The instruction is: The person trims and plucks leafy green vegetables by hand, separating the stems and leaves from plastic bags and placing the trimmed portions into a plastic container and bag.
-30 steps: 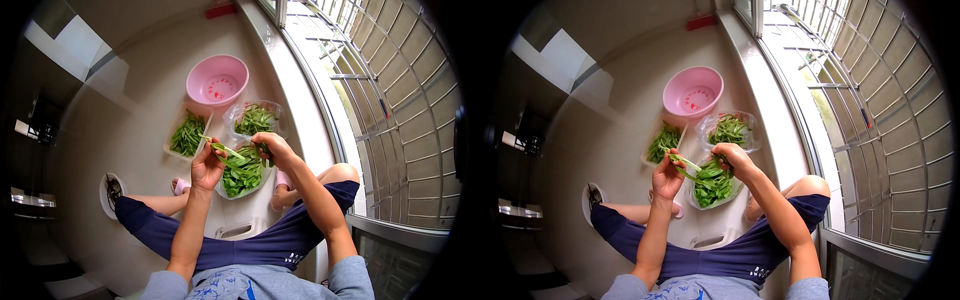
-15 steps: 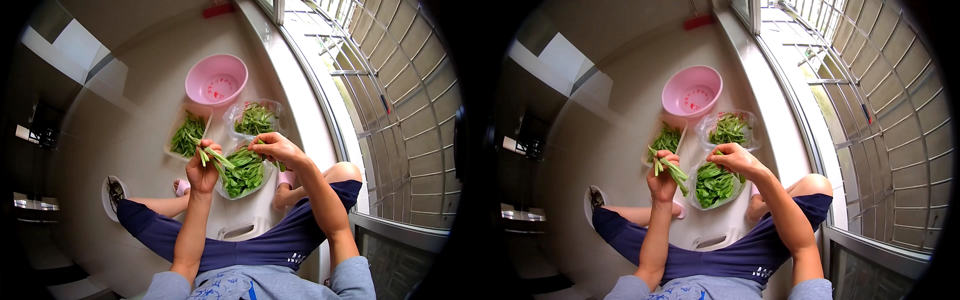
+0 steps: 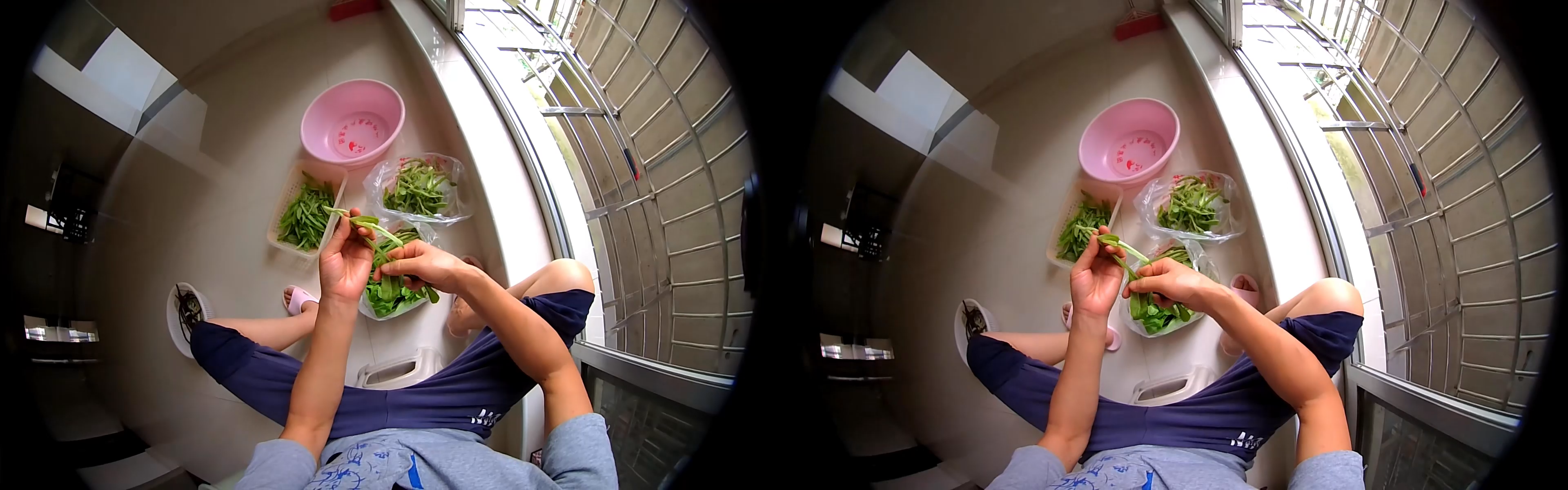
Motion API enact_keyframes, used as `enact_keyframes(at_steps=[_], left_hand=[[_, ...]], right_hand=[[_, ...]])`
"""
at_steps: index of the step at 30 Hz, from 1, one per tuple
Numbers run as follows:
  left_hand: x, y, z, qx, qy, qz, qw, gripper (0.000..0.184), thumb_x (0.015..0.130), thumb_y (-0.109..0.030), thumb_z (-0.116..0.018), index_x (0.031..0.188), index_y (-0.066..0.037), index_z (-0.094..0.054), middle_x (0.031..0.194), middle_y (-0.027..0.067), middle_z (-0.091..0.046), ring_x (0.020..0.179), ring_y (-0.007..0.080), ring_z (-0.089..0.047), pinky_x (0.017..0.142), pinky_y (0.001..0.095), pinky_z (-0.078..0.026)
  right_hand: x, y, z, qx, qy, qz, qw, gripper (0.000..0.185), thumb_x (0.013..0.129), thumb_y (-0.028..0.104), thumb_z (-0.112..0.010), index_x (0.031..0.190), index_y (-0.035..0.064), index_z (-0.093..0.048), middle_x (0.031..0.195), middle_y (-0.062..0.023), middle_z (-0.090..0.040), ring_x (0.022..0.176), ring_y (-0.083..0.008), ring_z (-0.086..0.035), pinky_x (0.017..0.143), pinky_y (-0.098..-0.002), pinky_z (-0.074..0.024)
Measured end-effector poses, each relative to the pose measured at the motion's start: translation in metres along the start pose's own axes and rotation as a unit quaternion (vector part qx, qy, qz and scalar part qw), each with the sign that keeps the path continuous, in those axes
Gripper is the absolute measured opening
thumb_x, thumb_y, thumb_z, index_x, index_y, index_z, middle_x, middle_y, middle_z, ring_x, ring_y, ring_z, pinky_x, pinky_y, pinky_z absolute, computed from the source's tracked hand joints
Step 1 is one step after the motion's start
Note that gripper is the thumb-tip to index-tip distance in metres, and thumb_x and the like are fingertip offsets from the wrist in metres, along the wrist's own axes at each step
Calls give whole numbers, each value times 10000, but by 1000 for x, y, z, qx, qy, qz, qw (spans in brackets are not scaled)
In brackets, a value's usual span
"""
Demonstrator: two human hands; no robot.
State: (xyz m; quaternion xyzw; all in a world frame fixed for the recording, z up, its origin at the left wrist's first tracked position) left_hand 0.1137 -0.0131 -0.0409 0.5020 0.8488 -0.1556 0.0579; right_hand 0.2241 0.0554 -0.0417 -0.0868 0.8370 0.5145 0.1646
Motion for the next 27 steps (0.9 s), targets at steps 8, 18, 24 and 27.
enact_keyframes(at_steps=[8,18,24,27], left_hand=[[4,-4,3,-11,-32,10,999,115,755,-45,-520,864,-10,-524,900,95,-530,752,162,-483,681,261,-418],[50,7,32,49,-65,6,997,173,750,-64,-534,916,-23,-510,890,71,-548,830,155,-502,747,267,-402],[150,51,94,158,-157,16,975,170,744,-39,-532,912,-39,-508,878,74,-545,825,150,-500,727,271,-408],[168,65,115,362,-267,79,890,315,725,-144,-581,976,3,-462,889,128,-515,812,177,-492,706,283,-413]], right_hand=[[2,-1,6,143,-25,-29,989,155,750,135,-469,742,17,-568,572,24,-433,448,-46,-346,387,-165,-269],[-28,35,71,74,-337,164,924,131,774,109,-481,801,26,-578,617,5,-507,471,-29,-379,393,-143,-287],[-52,59,96,143,-368,238,888,152,781,104,-484,886,24,-560,668,-5,-518,508,-28,-387,411,-136,-276],[-46,56,89,175,-344,205,899,144,773,107,-496,877,31,-561,684,-5,-518,510,-39,-400,411,-135,-290]])
Point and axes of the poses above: each hand's wrist, its own x-axis towards the middle knuckle, its own z-axis out of the back of the hand, y = z × x, the point moved 3 cm from there along x, towards the middle knuckle
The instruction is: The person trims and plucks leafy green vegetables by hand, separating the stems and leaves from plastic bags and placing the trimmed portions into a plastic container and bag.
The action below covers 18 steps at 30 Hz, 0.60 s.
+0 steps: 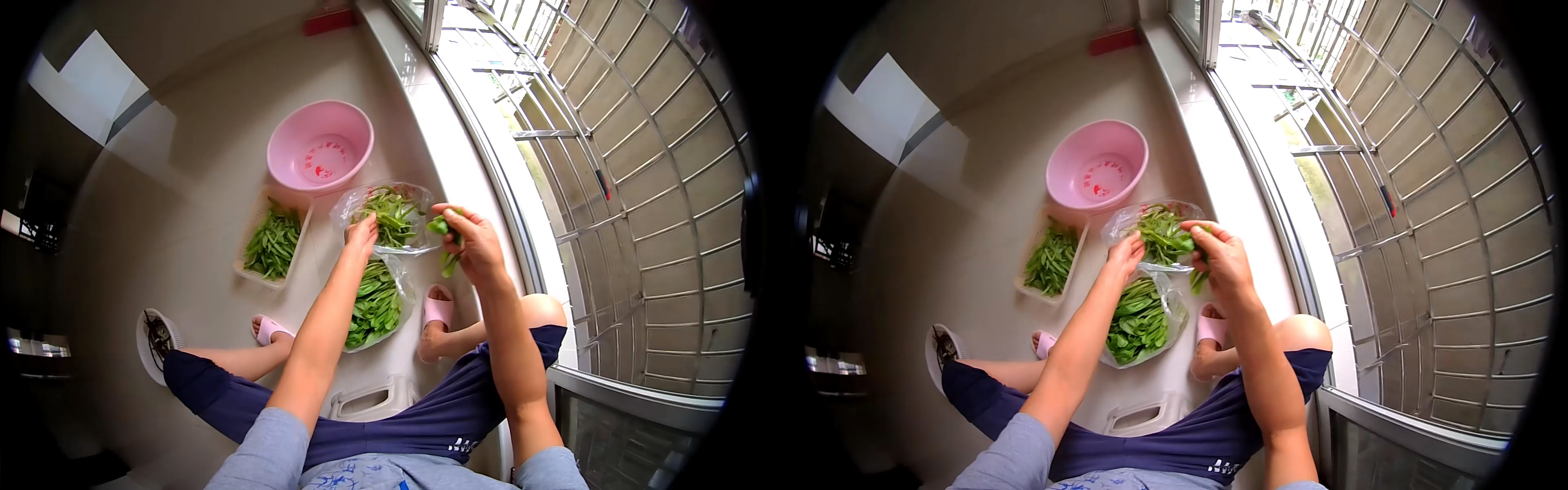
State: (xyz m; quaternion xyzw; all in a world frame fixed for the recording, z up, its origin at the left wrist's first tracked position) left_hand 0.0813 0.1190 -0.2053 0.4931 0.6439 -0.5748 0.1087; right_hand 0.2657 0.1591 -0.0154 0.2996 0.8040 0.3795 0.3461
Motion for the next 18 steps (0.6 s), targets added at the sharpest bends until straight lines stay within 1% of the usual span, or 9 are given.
enact_keyframes(at_steps=[1,3,6,7,9,10,12,15,18], left_hand=[[-1,1,-1,-3,4,2,1000,315,725,-144,-581,976,3,-462,889,128,-515,812,177,-492,706,283,-413],[-7,1,8,183,1,-16,983,366,710,-184,-601,982,14,-456,924,143,-504,799,178,-482,710,288,-405],[-82,-28,-6,84,229,-42,969,280,751,-193,-562,959,-22,-489,869,81,-535,797,123,-484,703,276,-403],[-108,-38,-7,85,226,-42,969,280,751,-193,-562,959,-22,-489,869,81,-535,797,123,-484,703,276,-403],[-154,-53,-14,95,321,-84,939,225,755,-155,-558,933,-27,-508,847,47,-548,818,90,-493,708,246,-408],[-164,-54,-15,94,318,-86,939,225,755,-155,-558,933,-27,-508,847,47,-548,818,90,-493,708,246,-408],[-180,-56,-18,127,314,-188,922,155,756,-103,-541,894,-33,-530,835,32,-558,746,80,-517,673,205,-404],[-179,-53,-16,118,273,-224,928,132,730,-58,-562,854,-17,-548,757,18,-566,680,72,-523,644,185,-410],[-174,-45,-14,133,251,-224,932,79,719,-32,-561,793,-5,-561,703,14,-562,642,63,-515,601,175,-413]], right_hand=[[-1,-3,-2,16,3,-16,1000,145,771,108,-499,877,30,-560,681,-5,-517,509,-41,-403,411,-135,-296],[2,-12,-1,17,22,-36,999,137,769,111,-509,857,19,-561,672,-1,-510,504,-46,-409,410,-140,-305],[3,-21,-4,13,32,-47,998,138,767,118,-517,849,17,-561,672,-2,-508,496,-44,-406,407,-143,-299],[2,-22,-6,1,33,-33,999,138,767,121,-518,845,15,-560,658,2,-504,493,-40,-402,407,-145,-295],[2,-26,-11,-13,37,-19,999,138,767,124,-520,841,14,-558,645,6,-500,490,-36,-398,406,-147,-292],[2,-29,-13,-44,41,-1,998,135,768,126,-519,834,15,-558,631,14,-492,490,-30,-392,407,-148,-290],[1,-33,-18,-95,42,15,994,128,772,136,-518,814,22,-558,584,36,-467,480,-18,-371,411,-148,-289],[-4,-35,-27,-209,16,54,976,124,769,120,-511,758,7,-561,566,31,-471,460,-34,-388,415,-160,-296],[-7,-36,-29,-307,-9,140,941,95,755,81,-504,750,-3,-549,579,-38,-509,486,-90,-434,444,-218,-346]])
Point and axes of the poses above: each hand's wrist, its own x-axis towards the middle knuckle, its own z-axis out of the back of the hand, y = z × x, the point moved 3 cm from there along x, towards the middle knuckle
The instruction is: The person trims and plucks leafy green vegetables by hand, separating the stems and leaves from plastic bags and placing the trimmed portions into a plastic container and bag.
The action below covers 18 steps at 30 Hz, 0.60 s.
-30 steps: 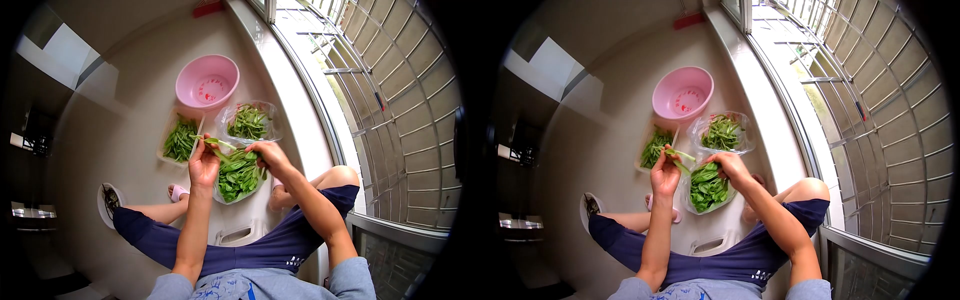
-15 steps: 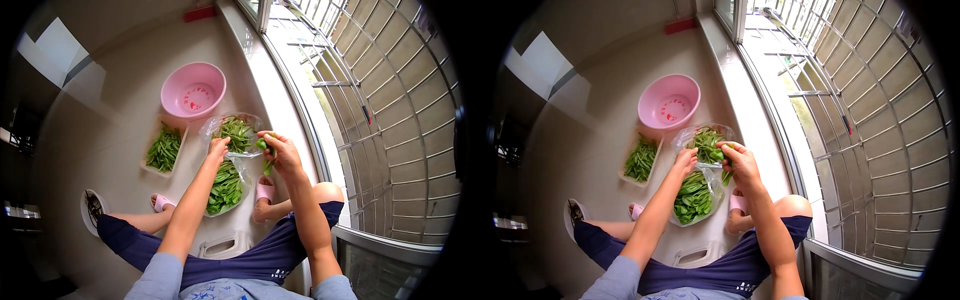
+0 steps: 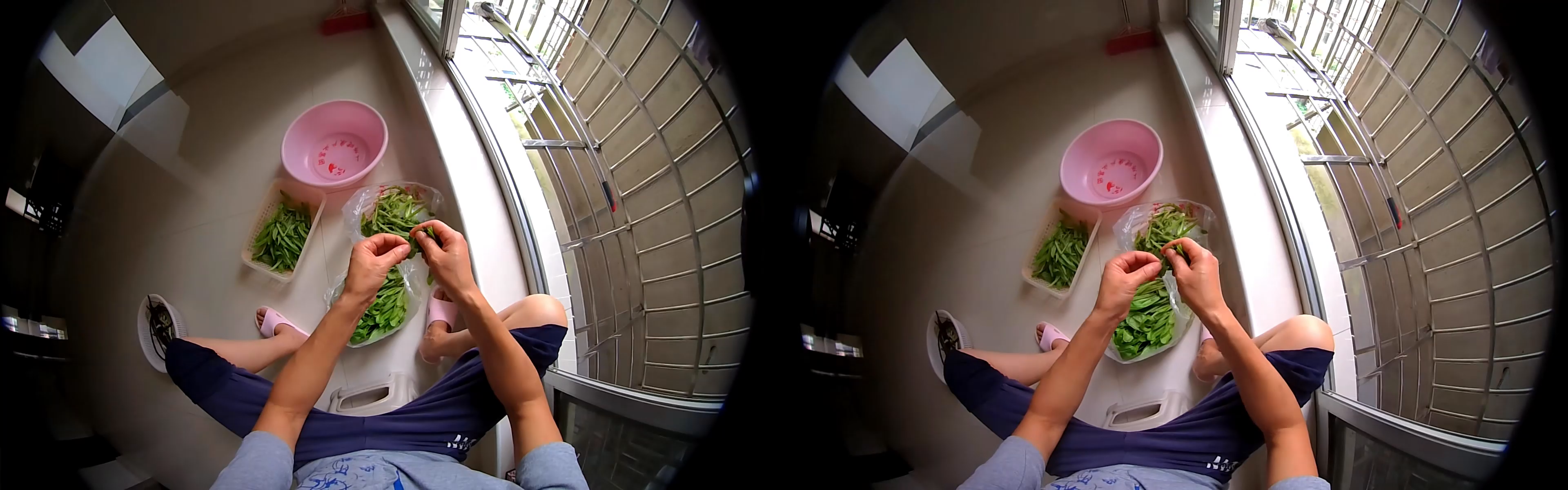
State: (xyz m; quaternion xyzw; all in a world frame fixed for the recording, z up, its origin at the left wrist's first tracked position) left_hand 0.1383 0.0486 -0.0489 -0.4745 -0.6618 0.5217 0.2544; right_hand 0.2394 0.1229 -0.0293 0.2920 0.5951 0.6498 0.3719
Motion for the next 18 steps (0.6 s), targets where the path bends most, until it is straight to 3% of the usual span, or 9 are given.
enact_keyframes(at_steps=[2,5,7,10,11,12,13,15,18], left_hand=[[5,14,5,137,-10,-24,990,53,719,-21,-549,766,3,-554,691,8,-553,609,51,-495,561,170,-405],[24,45,21,159,-62,13,985,33,716,-22,-550,742,-2,-552,666,-2,-542,576,46,-479,528,167,-388],[42,50,28,170,-115,12,979,74,730,-83,-550,724,-12,-572,636,-18,-535,536,28,-448,490,155,-355],[88,83,54,260,-162,0,952,109,710,-85,-544,758,-1,-593,692,29,-577,576,100,-515,537,210,-406],[101,92,58,427,-144,-126,884,126,690,-70,-539,784,-10,-597,728,60,-585,632,158,-536,588,245,-420],[104,86,51,573,-120,-247,772,160,669,-55,-534,809,-19,-602,763,91,-593,687,216,-557,639,279,-434],[108,85,52,572,-120,-248,773,160,669,-55,-534,809,-19,-602,763,91,-593,687,216,-557,639,279,-434],[116,83,58,524,-84,-119,839,80,637,-32,-514,650,-20,-592,838,126,-562,784,273,-532,685,325,-424],[106,45,48,544,-77,-62,833,116,609,-103,-600,701,-35,-582,896,107,-543,772,250,-532,687,304,-424]], right_hand=[[-3,8,-1,-119,-72,183,973,73,716,3,-488,779,4,-526,678,-129,-512,583,-228,-506,525,-302,-399],[-11,34,1,-149,-70,275,947,106,700,-34,-479,789,10,-515,730,-136,-502,656,-276,-513,556,-321,-405],[-9,39,13,-146,-115,285,940,105,716,-46,-490,799,5,-529,721,-84,-524,642,-157,-513,562,-238,-406],[8,26,38,-70,-158,203,964,90,757,12,-495,828,2,-549,670,-12,-517,606,-74,-470,520,-190,-371],[14,17,44,-34,-162,166,972,92,771,35,-495,833,1,-554,650,9,-508,573,-47,-446,488,-171,-350],[14,19,48,0,-136,92,986,96,784,65,-490,826,8,-554,606,38,-468,494,-15,-371,422,-149,-275],[14,19,49,-1,-136,93,986,96,784,65,-490,826,8,-554,606,38,-468,494,-15,-371,422,-149,-275],[16,17,49,115,-94,52,988,96,786,74,-490,833,14,-549,576,51,-434,452,-6,-308,390,-150,-220],[14,17,47,218,-44,-10,975,106,791,106,-491,833,20,-537,593,42,-431,470,-20,-325,414,-153,-243]])
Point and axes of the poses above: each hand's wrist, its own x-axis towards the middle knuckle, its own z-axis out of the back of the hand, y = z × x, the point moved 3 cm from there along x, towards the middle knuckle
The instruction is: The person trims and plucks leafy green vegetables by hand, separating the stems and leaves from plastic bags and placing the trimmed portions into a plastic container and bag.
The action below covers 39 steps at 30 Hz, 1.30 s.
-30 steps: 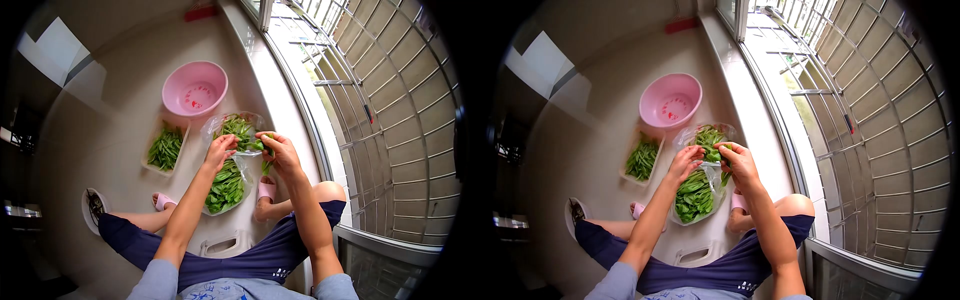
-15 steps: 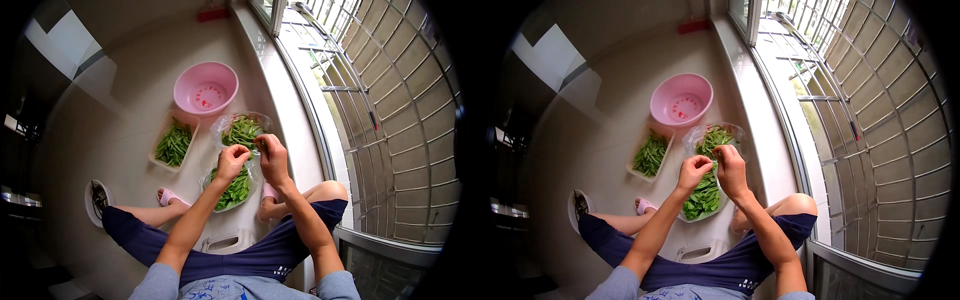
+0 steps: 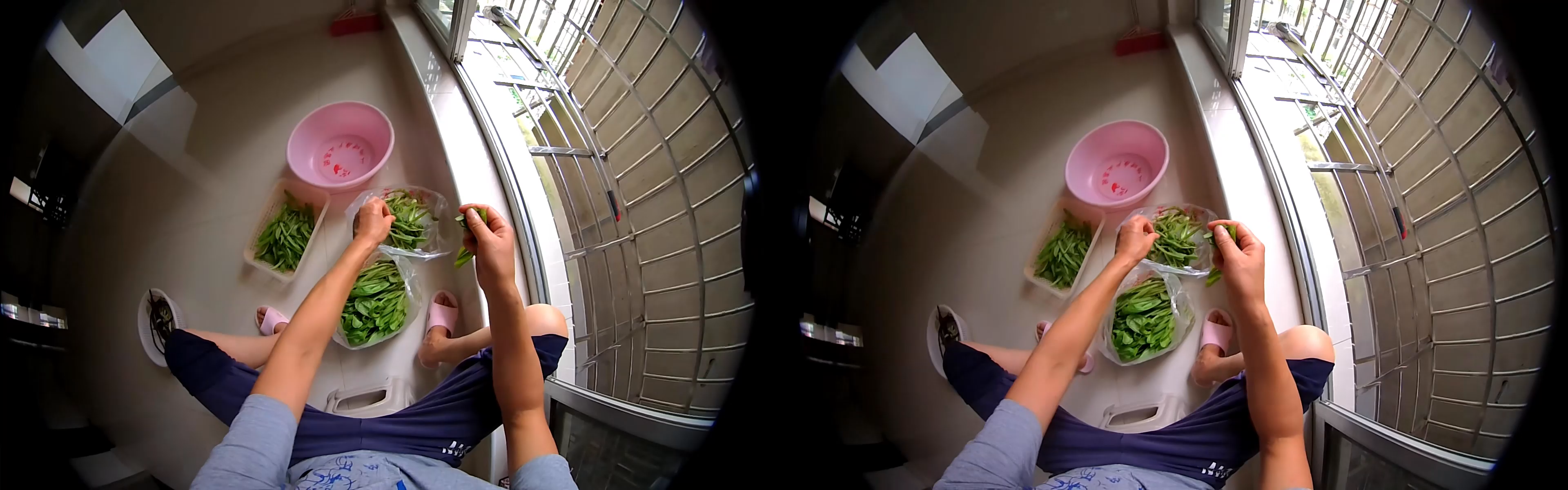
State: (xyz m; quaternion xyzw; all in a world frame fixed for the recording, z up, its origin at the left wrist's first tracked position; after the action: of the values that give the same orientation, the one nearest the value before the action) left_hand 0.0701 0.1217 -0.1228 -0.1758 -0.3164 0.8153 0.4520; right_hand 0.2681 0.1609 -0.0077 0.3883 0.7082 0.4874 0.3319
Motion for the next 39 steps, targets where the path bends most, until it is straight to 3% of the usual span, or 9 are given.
enact_keyframes(at_steps=[5,12,19,21,24,28,30,36,39], left_hand=[[-19,-3,74,-93,10,-70,993,314,640,-162,-640,891,-16,-520,850,86,-549,722,159,-535,667,267,-436],[-88,21,214,-231,35,5,972,193,731,-77,-547,912,-17,-512,852,33,-553,739,89,-530,672,213,-427],[-110,62,258,-396,-77,51,914,139,744,-70,-541,854,11,-523,763,33,-559,677,82,-524,627,204,-425],[-109,72,276,-386,-107,52,915,141,740,-71,-545,851,13,-529,749,32,-564,674,80,-523,629,208,-425],[-111,92,297,-355,-152,71,920,137,749,-31,-498,878,12,-514,813,42,-548,734,78,-507,677,197,-417],[-112,93,312,-357,-188,50,914,140,743,-48,-517,868,16,-520,800,41,-549,710,78,-503,668,202,-414],[-112,95,311,-333,-197,46,921,141,733,-83,-538,838,10,-532,766,48,-561,684,97,-516,646,218,-421],[-113,78,298,-225,-158,16,961,123,740,-78,-536,840,-6,-534,766,12,-550,673,69,-496,630,200,-407],[-112,63,289,-203,-124,14,971,140,735,-91,-543,848,-8,-532,769,26,-559,661,85,-512,631,214,-417]], right_hand=[[1,-33,-5,165,42,-168,971,121,811,136,-442,837,36,-505,711,-36,-490,594,-105,-432,519,-204,-361],[-6,-153,-69,214,44,-424,879,140,809,62,-369,911,-2,-441,781,-129,-502,698,-244,-527,617,-380,-472],[56,-247,-214,-41,72,-342,936,255,743,29,-435,996,-5,-434,725,-105,-496,568,-184,-504,516,-279,-450],[91,-283,-242,-152,138,-254,945,187,725,86,-478,892,4,-490,663,-68,-486,525,-169,-478,462,-258,-397],[121,-307,-278,-90,126,-274,949,114,700,119,-500,749,17,-506,590,-36,-464,477,-163,-436,413,-274,-339],[165,-336,-261,-121,274,-124,946,148,736,80,-451,844,28,-537,630,-37,-485,535,-126,-446,456,-231,-366],[120,-251,-286,-91,102,-254,957,149,751,56,-448,861,-6,-527,641,-46,-510,539,-115,-481,494,-229,-419],[51,-195,-195,-228,235,-83,941,177,703,46,-492,825,-47,-582,643,-50,-548,549,-97,-493,504,-206,-412],[10,-204,-118,-353,251,-135,891,161,672,-6,-498,808,-54,-570,668,-58,-554,559,-103,-495,526,-216,-411]])
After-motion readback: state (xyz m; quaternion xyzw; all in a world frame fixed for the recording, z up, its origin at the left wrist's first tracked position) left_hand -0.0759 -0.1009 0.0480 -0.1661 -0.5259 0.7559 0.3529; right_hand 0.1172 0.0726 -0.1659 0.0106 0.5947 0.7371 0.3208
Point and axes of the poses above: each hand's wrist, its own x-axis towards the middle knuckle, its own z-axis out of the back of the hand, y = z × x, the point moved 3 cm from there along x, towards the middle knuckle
